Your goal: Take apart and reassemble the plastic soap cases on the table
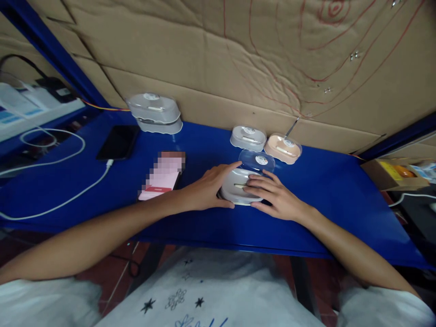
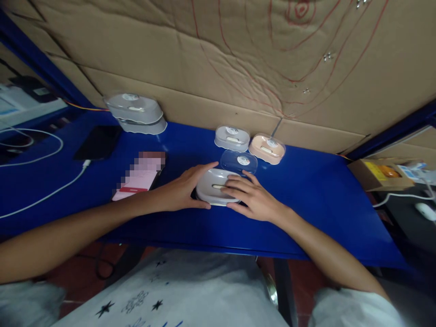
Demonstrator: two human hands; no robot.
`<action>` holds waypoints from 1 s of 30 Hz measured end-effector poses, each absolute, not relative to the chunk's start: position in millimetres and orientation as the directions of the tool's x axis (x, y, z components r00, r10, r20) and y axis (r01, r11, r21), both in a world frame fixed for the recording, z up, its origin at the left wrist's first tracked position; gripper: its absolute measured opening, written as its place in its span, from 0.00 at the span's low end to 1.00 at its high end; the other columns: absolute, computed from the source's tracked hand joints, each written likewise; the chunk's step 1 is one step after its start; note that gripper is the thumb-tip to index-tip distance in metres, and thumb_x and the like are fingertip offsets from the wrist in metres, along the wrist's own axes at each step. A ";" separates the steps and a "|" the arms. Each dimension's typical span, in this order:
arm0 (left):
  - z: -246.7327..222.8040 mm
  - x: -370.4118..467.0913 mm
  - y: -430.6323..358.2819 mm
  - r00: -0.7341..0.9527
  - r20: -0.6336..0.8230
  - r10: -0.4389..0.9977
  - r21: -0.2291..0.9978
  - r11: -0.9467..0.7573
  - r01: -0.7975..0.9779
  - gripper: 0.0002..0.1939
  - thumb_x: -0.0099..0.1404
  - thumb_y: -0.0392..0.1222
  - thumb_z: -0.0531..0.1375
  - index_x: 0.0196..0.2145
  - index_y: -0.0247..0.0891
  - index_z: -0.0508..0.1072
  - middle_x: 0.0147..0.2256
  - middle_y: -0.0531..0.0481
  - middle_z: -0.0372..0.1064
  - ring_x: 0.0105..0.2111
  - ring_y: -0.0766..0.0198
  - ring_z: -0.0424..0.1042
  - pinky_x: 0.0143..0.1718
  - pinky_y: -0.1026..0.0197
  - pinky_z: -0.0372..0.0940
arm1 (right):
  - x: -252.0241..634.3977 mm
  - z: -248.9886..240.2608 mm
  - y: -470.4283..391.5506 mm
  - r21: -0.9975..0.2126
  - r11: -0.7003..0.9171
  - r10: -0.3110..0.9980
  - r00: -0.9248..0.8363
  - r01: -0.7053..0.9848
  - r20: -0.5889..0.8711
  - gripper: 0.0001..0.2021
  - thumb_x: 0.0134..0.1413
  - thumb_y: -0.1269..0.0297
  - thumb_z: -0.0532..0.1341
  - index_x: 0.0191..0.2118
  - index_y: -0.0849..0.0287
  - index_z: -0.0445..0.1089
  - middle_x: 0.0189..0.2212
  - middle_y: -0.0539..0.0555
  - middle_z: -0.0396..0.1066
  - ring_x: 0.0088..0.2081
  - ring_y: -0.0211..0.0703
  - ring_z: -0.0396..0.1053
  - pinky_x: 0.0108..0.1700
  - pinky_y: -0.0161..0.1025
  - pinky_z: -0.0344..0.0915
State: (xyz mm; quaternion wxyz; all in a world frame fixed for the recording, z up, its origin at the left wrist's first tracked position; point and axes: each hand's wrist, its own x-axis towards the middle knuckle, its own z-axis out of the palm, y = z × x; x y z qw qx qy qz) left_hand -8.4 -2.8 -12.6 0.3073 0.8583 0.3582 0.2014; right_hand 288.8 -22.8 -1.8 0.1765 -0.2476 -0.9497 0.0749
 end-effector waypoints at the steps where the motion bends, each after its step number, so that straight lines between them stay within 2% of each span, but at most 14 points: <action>1: -12.2 -8.8 -3.0 0.675 0.125 0.727 0.664 -0.567 0.488 0.61 0.59 0.53 0.76 0.77 0.51 0.42 0.73 0.34 0.52 0.72 0.37 0.55 0.69 0.34 0.54 | 287.5 -3.2 -23.9 -0.204 0.865 0.501 -0.818 0.459 0.282 0.22 0.73 0.55 0.60 0.68 0.51 0.66 0.64 0.60 0.72 0.70 0.55 0.64 0.75 0.68 0.50; 3: -11.5 -9.4 -3.6 0.686 0.117 0.718 0.651 -0.577 0.493 0.59 0.60 0.56 0.75 0.77 0.50 0.44 0.72 0.34 0.53 0.71 0.38 0.56 0.69 0.36 0.55 | 285.6 -4.6 -25.6 -0.177 0.859 0.512 -0.823 0.481 0.246 0.25 0.72 0.51 0.61 0.68 0.53 0.66 0.66 0.62 0.70 0.72 0.58 0.61 0.74 0.69 0.49; 5: -10.5 -9.8 -4.9 0.691 0.089 0.717 0.612 -0.587 0.531 0.57 0.61 0.59 0.73 0.76 0.48 0.46 0.72 0.34 0.54 0.71 0.38 0.55 0.69 0.35 0.54 | 284.6 -4.5 -26.2 -0.181 0.857 0.513 -0.830 0.482 0.220 0.27 0.71 0.48 0.62 0.68 0.55 0.66 0.67 0.64 0.68 0.72 0.60 0.60 0.72 0.66 0.55; 10: -5.8 -11.9 -9.1 0.707 0.027 0.707 0.425 -0.648 0.632 0.52 0.68 0.63 0.66 0.77 0.43 0.45 0.74 0.30 0.50 0.73 0.34 0.52 0.69 0.33 0.49 | 282.9 -2.3 -24.1 -0.220 0.866 0.495 -0.835 0.449 0.240 0.23 0.73 0.53 0.61 0.67 0.56 0.66 0.65 0.63 0.69 0.70 0.58 0.63 0.68 0.61 0.64; 13: -0.6 -14.5 -8.0 0.738 -0.005 0.674 0.412 -0.672 0.616 0.50 0.70 0.66 0.62 0.77 0.45 0.45 0.73 0.32 0.53 0.71 0.35 0.55 0.68 0.35 0.53 | 283.9 7.0 -25.5 -0.277 0.853 0.505 -0.835 0.443 0.218 0.21 0.70 0.57 0.63 0.64 0.56 0.68 0.61 0.62 0.72 0.65 0.57 0.67 0.65 0.58 0.66; 16: 6.2 -16.6 -5.6 0.754 -0.038 0.655 0.433 -0.670 0.603 0.46 0.72 0.70 0.56 0.77 0.48 0.46 0.73 0.35 0.55 0.72 0.38 0.55 0.69 0.34 0.51 | 296.5 24.8 -29.9 -0.309 0.793 0.572 -0.816 0.524 0.085 0.20 0.63 0.63 0.67 0.59 0.55 0.70 0.55 0.60 0.74 0.57 0.56 0.72 0.59 0.56 0.68; 19: 11.5 -15.6 -2.6 0.721 -0.028 0.692 0.444 -0.638 0.629 0.40 0.77 0.66 0.52 0.77 0.48 0.45 0.73 0.37 0.55 0.72 0.40 0.56 0.70 0.33 0.52 | 324.3 41.7 -32.8 -0.269 0.678 0.690 -0.719 0.684 -0.088 0.22 0.57 0.66 0.69 0.56 0.51 0.70 0.53 0.58 0.74 0.54 0.57 0.72 0.56 0.57 0.65; 22: 12.8 -9.2 7.0 0.682 0.034 0.731 0.420 -0.629 0.654 0.37 0.79 0.58 0.52 0.77 0.46 0.46 0.75 0.36 0.51 0.71 0.41 0.58 0.69 0.36 0.57 | 352.6 49.3 -30.9 -0.237 0.515 0.805 -0.560 0.824 -0.195 0.22 0.54 0.67 0.69 0.54 0.48 0.70 0.53 0.56 0.74 0.52 0.58 0.72 0.56 0.58 0.62; 24: 12.6 -0.9 19.7 0.676 0.088 0.731 0.389 -0.650 0.653 0.36 0.79 0.55 0.54 0.77 0.43 0.47 0.75 0.34 0.48 0.73 0.42 0.56 0.70 0.39 0.56 | 361.4 49.8 -28.3 -0.242 0.450 0.834 -0.501 0.860 -0.230 0.21 0.53 0.67 0.69 0.53 0.48 0.70 0.52 0.55 0.74 0.52 0.59 0.72 0.56 0.59 0.61; 27: 12.9 17.2 44.4 0.702 0.133 0.700 0.320 -0.701 0.638 0.38 0.76 0.54 0.58 0.76 0.40 0.52 0.76 0.34 0.47 0.74 0.40 0.51 0.72 0.39 0.52 | 355.2 48.2 -27.0 -0.287 0.489 0.799 -0.555 0.824 -0.232 0.23 0.55 0.67 0.69 0.56 0.47 0.70 0.57 0.55 0.73 0.56 0.60 0.71 0.58 0.61 0.59; 30: 12.3 35.3 64.7 0.719 0.078 0.691 0.317 -0.700 0.639 0.39 0.71 0.56 0.64 0.73 0.40 0.58 0.74 0.34 0.54 0.72 0.38 0.57 0.69 0.37 0.56 | 336.8 45.9 -29.7 -0.346 0.583 0.736 -0.658 0.735 -0.158 0.23 0.60 0.66 0.67 0.60 0.46 0.69 0.62 0.56 0.72 0.62 0.59 0.68 0.61 0.60 0.58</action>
